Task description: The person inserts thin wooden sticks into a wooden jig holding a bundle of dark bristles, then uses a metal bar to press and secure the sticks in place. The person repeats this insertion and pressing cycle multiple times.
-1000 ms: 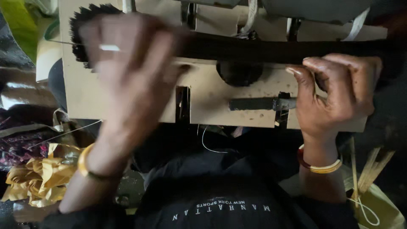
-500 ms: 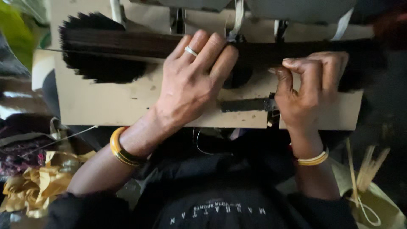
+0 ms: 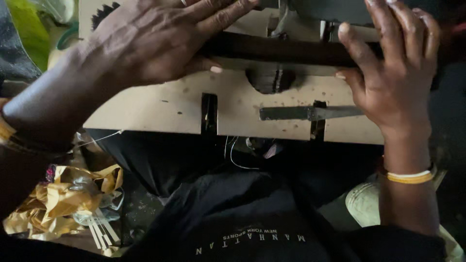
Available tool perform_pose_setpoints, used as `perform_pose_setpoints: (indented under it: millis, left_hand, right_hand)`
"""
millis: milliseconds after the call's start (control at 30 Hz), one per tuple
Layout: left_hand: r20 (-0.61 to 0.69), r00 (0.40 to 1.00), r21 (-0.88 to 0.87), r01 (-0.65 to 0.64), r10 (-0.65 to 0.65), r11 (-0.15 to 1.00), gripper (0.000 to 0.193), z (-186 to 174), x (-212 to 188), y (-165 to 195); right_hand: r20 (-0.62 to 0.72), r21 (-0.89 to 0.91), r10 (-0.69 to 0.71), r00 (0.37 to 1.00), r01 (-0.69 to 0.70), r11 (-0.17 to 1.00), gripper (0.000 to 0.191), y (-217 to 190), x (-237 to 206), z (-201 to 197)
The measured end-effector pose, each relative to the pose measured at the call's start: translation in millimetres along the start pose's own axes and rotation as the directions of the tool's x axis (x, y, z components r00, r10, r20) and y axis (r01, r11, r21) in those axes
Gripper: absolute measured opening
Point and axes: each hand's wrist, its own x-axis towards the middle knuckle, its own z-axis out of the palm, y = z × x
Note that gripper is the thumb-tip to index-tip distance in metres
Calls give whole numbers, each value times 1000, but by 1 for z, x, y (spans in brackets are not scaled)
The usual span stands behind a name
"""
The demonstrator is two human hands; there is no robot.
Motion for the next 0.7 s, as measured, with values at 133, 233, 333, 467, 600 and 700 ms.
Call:
perform_pose_setpoints:
  millis: [133, 233, 333, 467, 600, 700]
  left_hand:
    - [213, 961, -7, 182, -176, 983, 90, 0, -6, 15]
    - [180, 969, 156, 140, -167, 978, 87, -7, 0, 32]
    - [112, 984, 298, 98, -137, 949, 82, -2, -1, 45]
    - [24, 996, 374, 72, -87, 925, 78, 17, -16, 47]
    - [-23, 996, 428, 92, -91, 899, 76, 27, -14, 51]
    - [-40, 995, 269, 103, -96, 958, 83, 10, -4, 54]
  right_hand:
    - [42, 65, -6, 999, 3, 998, 54, 2, -11, -1]
    - [105, 28, 3, 994, -6, 1000, 53, 8, -28, 2]
    - [119, -7, 15, 993, -14, 1000, 52, 10, -47, 8]
    - [97, -127, 24, 995, -12, 992, 48, 9, -60, 15]
    - [51, -147, 89, 995, -80, 986, 60, 2, -64, 16]
    - [145, -4, 96, 985, -96, 995, 64, 4, -62, 3]
